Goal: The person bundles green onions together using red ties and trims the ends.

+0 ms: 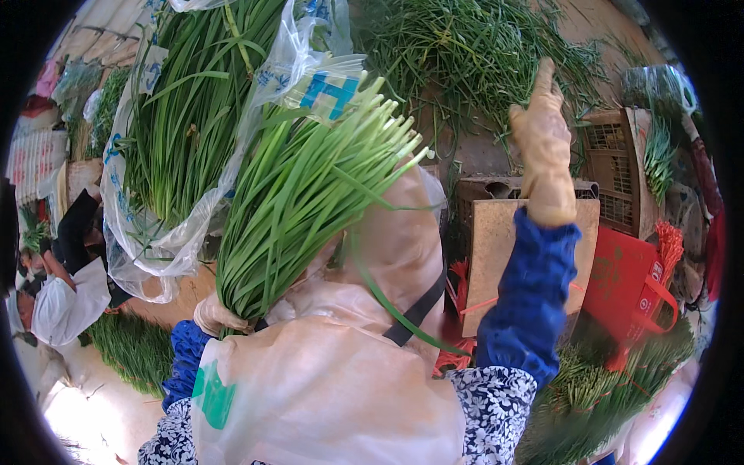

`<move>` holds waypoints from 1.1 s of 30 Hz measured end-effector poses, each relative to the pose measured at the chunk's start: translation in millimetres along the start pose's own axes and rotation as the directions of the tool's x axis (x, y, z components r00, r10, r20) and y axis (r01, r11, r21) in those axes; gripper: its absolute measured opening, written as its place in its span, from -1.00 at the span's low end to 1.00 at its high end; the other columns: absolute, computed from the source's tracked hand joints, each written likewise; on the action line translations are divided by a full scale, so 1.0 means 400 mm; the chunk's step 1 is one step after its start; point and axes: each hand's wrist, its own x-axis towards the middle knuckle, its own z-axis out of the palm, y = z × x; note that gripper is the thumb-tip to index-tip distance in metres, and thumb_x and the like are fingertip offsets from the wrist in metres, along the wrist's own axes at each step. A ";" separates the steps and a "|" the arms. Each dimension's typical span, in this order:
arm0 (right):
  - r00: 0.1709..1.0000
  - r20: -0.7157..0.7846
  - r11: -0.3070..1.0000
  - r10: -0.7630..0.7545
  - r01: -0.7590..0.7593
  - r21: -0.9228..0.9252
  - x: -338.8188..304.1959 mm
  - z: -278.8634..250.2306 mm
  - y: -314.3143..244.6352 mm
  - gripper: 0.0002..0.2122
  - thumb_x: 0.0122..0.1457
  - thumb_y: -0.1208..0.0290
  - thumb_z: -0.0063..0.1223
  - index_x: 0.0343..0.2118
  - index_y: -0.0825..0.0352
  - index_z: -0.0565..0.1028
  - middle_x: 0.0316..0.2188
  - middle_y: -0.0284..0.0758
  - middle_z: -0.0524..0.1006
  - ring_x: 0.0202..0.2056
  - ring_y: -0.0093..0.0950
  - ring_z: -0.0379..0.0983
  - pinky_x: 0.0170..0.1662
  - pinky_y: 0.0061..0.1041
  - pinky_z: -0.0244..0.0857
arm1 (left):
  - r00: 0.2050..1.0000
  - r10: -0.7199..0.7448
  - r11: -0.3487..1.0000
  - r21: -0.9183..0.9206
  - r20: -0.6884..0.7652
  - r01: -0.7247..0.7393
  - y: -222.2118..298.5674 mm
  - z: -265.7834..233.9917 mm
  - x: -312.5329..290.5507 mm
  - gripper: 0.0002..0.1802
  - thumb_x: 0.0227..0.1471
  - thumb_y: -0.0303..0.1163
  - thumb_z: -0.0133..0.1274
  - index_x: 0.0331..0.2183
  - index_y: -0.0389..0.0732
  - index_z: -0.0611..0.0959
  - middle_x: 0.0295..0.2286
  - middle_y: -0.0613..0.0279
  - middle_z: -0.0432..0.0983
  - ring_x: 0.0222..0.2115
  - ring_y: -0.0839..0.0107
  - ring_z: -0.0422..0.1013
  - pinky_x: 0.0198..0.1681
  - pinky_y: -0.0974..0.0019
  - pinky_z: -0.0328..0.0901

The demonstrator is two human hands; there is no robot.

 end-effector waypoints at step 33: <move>0.934 0.002 0.714 -0.357 0.272 0.645 -0.308 0.110 -0.225 -0.24 -0.08 0.48 0.30 0.22 0.39 0.17 -0.21 -0.19 0.56 -0.17 -0.27 0.50 0.01 -0.32 0.26 | 0.994 -0.043 0.989 -0.134 0.100 0.057 -0.005 -0.017 0.010 -0.31 -0.44 -0.52 0.37 -0.13 -0.41 0.53 -0.48 0.01 0.54 -0.63 0.27 0.44 -0.64 0.29 0.28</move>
